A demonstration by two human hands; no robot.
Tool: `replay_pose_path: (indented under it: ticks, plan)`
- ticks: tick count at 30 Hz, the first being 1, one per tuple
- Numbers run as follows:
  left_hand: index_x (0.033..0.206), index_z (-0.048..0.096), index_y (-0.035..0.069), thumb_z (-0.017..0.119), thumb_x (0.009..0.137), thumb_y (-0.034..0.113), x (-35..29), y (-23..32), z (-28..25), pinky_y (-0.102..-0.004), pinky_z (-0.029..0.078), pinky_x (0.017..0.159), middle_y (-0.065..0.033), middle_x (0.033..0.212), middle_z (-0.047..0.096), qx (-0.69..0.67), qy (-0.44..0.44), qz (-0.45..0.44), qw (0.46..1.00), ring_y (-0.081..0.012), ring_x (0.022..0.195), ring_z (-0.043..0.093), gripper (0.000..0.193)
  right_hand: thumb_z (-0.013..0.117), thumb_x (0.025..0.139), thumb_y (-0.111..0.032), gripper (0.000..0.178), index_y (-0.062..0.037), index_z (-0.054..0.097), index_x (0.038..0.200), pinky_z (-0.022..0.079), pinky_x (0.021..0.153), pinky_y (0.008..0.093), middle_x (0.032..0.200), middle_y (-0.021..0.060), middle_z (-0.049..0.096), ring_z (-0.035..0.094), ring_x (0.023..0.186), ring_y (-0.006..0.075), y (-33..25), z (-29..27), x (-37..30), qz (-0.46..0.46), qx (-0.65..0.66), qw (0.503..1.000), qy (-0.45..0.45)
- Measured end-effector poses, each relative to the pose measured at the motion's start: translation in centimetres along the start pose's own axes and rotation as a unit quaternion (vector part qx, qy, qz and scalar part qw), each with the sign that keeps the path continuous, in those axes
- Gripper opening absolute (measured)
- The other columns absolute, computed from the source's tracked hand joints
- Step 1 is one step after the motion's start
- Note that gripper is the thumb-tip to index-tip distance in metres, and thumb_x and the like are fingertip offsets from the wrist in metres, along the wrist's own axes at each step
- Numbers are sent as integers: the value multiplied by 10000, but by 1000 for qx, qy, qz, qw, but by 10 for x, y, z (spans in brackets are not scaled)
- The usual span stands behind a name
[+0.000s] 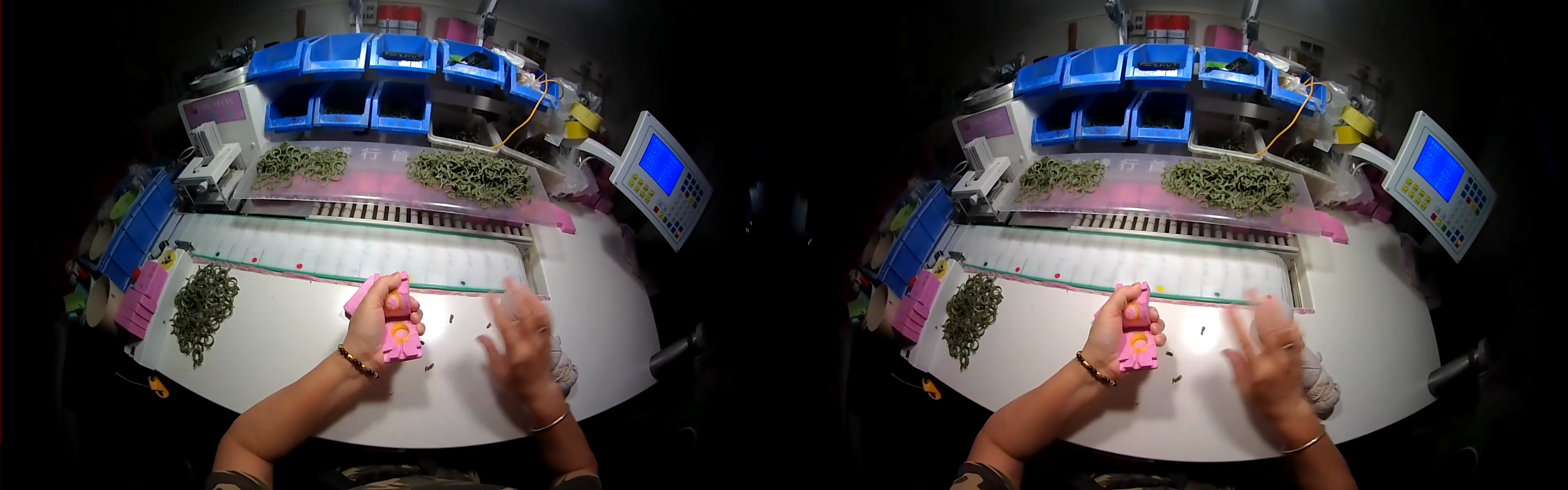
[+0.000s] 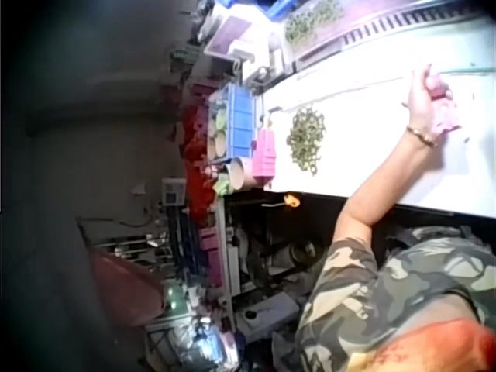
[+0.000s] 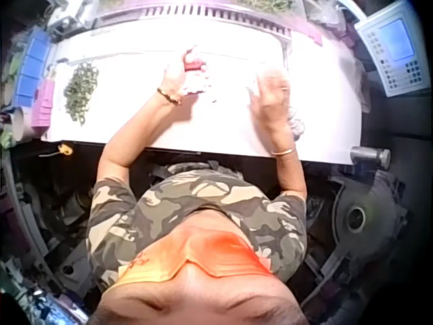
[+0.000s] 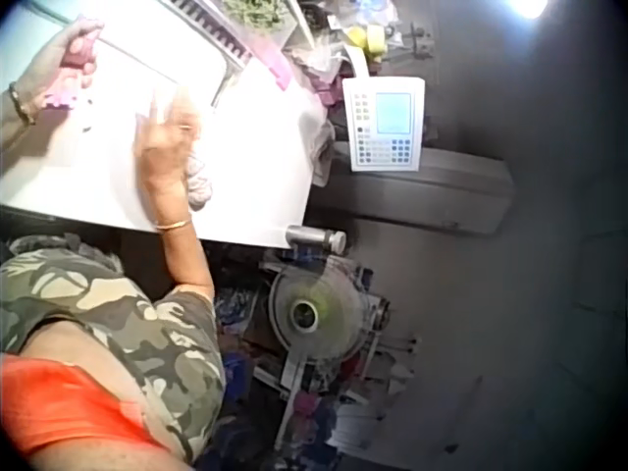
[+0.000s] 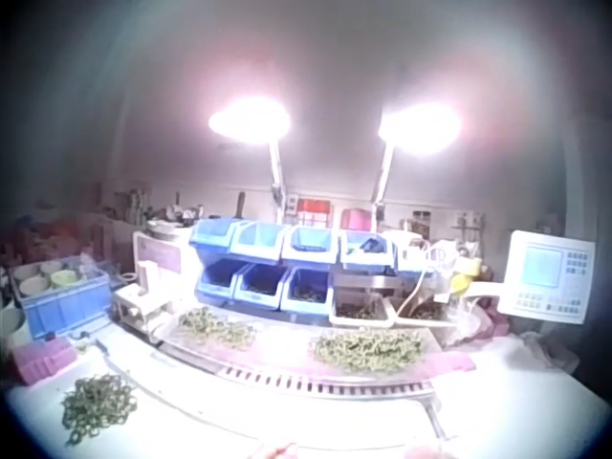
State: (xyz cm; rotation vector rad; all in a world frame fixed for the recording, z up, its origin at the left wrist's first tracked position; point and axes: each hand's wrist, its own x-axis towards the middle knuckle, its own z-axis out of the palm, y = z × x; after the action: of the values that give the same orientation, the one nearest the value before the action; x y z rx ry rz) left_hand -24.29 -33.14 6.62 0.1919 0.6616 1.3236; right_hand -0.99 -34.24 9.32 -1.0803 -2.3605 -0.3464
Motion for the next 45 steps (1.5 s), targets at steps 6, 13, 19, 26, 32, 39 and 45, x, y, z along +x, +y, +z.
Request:
replay_pose_path:
  ticks: [6, 13, 19, 26, 32, 39, 45]
  plan:
    - [917, 502, 111, 541, 924, 330, 3, -14, 10, -364, 482, 539, -88, 741, 578, 14, -15, -64, 998, -216, 620, 569, 223, 740, 778, -239, 829, -27, 308, 1453, 320, 1047, 477, 1493, 246, 272, 414, 1264, 423, 53, -1, -33, 203, 47, 963, -170]
    - [825, 507, 121, 557, 935, 386, 5, -21, 7, -353, 474, 528, -87, 765, 573, 24, -11, -60, 998, -212, 607, 564, 291, 747, 737, -104, 887, -59, 259, 1476, 450, 887, 448, 1437, 316, 290, 528, 1082, 414, 17, -14, -22, 84, 106, 965, -225]
    - [810, 503, 152, 598, 912, 480, 1, -20, 14, -337, 490, 499, -68, 741, 572, 70, -26, -20, 997, -182, 569, 561, 356, 697, 706, 7, 858, -53, 297, 1462, 487, 796, 423, 1329, 220, 437, 561, 1011, 380, 25, -9, -20, 81, 78, 974, -197]
    - [838, 513, 136, 560, 928, 467, 0, -21, 15, -354, 518, 503, -66, 683, 567, 100, -3, -10, 995, -184, 571, 589, 346, 633, 734, 48, 689, -37, 452, 1394, 499, 746, 388, 1288, 315, 527, 630, 850, 374, 3, -28, 6, 19, 59, 991, 121]
    - [917, 565, 73, 440, 956, 344, 5, -25, 13, -364, 527, 535, -94, 758, 613, 77, -9, -52, 996, -225, 624, 616, 301, 624, 824, -68, 534, -153, 550, 1346, 480, 668, 298, 1300, 340, 507, 653, 882, 279, -22, -24, 6, -113, 11, 990, 84]
    - [939, 556, 46, 440, 967, 293, -7, -29, 4, -391, 545, 596, -118, 854, 626, 34, 4, -94, 995, -249, 703, 625, 275, 617, 815, -98, 478, -183, 603, 1285, 422, 613, 292, 1307, 287, 530, 604, 768, 174, -11, -35, 20, -154, 6, 988, -24]
    - [1036, 556, 33, 384, 976, 323, -5, -25, 12, -398, 552, 684, -130, 905, 643, 35, 24, -7, 999, -278, 804, 649, 342, 658, 820, -113, 494, -203, 598, 1302, 453, 664, 263, 1264, 251, 580, 628, 827, 221, -34, -45, 27, -152, 4, 984, 91]
